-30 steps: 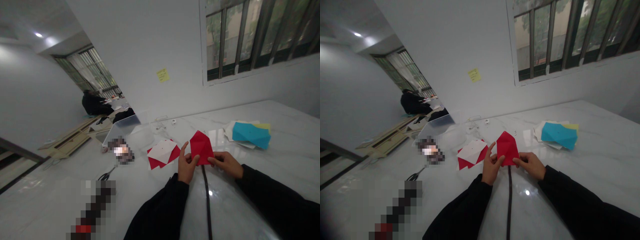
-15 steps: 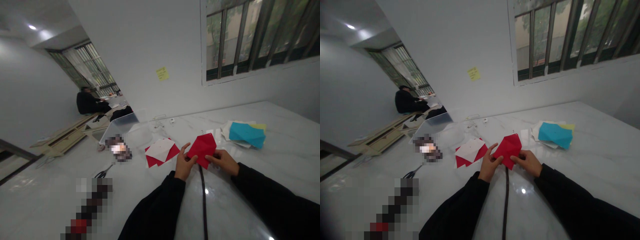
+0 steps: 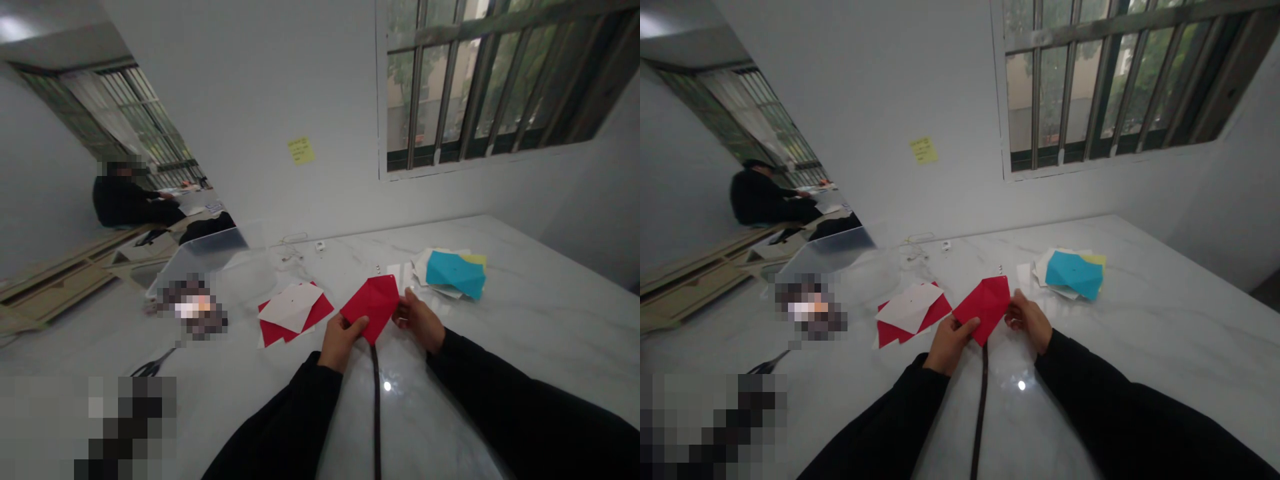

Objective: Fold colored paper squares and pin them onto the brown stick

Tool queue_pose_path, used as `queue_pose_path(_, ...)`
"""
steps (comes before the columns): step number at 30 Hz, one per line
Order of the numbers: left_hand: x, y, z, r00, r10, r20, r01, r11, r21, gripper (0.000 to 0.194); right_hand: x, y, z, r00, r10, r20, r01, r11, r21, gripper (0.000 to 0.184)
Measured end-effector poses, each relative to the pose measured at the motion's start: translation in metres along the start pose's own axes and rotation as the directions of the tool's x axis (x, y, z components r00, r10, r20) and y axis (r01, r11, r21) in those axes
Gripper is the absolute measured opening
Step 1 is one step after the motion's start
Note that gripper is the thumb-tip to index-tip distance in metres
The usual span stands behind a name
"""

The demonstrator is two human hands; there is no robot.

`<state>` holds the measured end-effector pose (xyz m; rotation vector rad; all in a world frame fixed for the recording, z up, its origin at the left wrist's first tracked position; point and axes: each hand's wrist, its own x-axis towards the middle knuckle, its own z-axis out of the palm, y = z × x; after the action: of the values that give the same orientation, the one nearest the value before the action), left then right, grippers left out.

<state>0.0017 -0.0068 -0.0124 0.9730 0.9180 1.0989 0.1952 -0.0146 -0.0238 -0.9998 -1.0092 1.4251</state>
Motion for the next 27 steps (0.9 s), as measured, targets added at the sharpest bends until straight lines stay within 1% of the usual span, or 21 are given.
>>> queue_pose_path(2, 0.002, 0.003, -0.006, 0.999, -0.021, 0.045, 0.017, 0.996, 0.082, 0.040, 0.005, 0.000, -0.005, 0.998, 0.063, -0.029, -0.057, 0.982, 0.178, 0.063)
queue_pose_path(3, 0.003, 0.003, -0.008, 0.997, -0.034, 0.074, 0.025, 0.992, 0.124, 0.038, 0.007, 0.000, -0.007, 0.997, 0.073, -0.026, -0.066, 0.975, 0.215, 0.060)
queue_pose_path(4, 0.004, 0.004, -0.009, 0.994, -0.046, 0.103, 0.028, 0.986, 0.166, 0.038, 0.008, 0.001, -0.007, 0.998, 0.065, -0.017, -0.060, 0.974, 0.216, 0.056)
queue_pose_path(7, 0.005, 0.003, -0.012, 0.987, -0.059, 0.151, 0.018, 0.965, 0.261, 0.037, 0.008, 0.004, -0.004, 0.998, 0.000, 0.059, -0.008, 0.990, 0.142, 0.041)
queue_pose_path(9, 0.005, 0.002, -0.011, 0.989, -0.046, 0.141, 0.005, 0.961, 0.278, 0.037, 0.007, 0.006, -0.003, 0.996, -0.012, 0.091, 0.003, 0.995, 0.100, 0.038)
queue_pose_path(13, 0.005, 0.003, -0.011, 0.996, -0.032, 0.082, 0.012, 0.973, 0.231, 0.039, 0.008, 0.008, -0.007, 0.996, 0.015, 0.088, -0.021, 0.998, 0.067, 0.045)
queue_pose_path(15, 0.005, 0.005, -0.010, 0.996, -0.039, 0.076, 0.021, 0.975, 0.222, 0.039, 0.008, 0.008, -0.010, 0.993, 0.014, 0.121, -0.019, 0.999, 0.043, 0.049)
queue_pose_path(18, 0.003, 0.009, -0.009, 0.995, -0.028, 0.092, 0.000, 0.956, 0.293, 0.037, 0.007, 0.008, -0.013, 0.980, -0.009, 0.198, 0.021, 0.998, -0.059, 0.050)
queue_pose_path(22, 0.001, 0.009, -0.006, 0.991, 0.015, 0.130, -0.065, 0.921, 0.385, 0.037, 0.005, 0.008, -0.010, 0.954, -0.003, 0.300, 0.074, 0.971, -0.226, 0.043)
queue_pose_path(27, 0.000, 0.008, -0.005, 0.985, 0.010, 0.175, -0.074, 0.929, 0.363, 0.041, 0.002, 0.009, -0.005, 0.961, -0.022, 0.277, 0.107, 0.950, -0.293, 0.044)
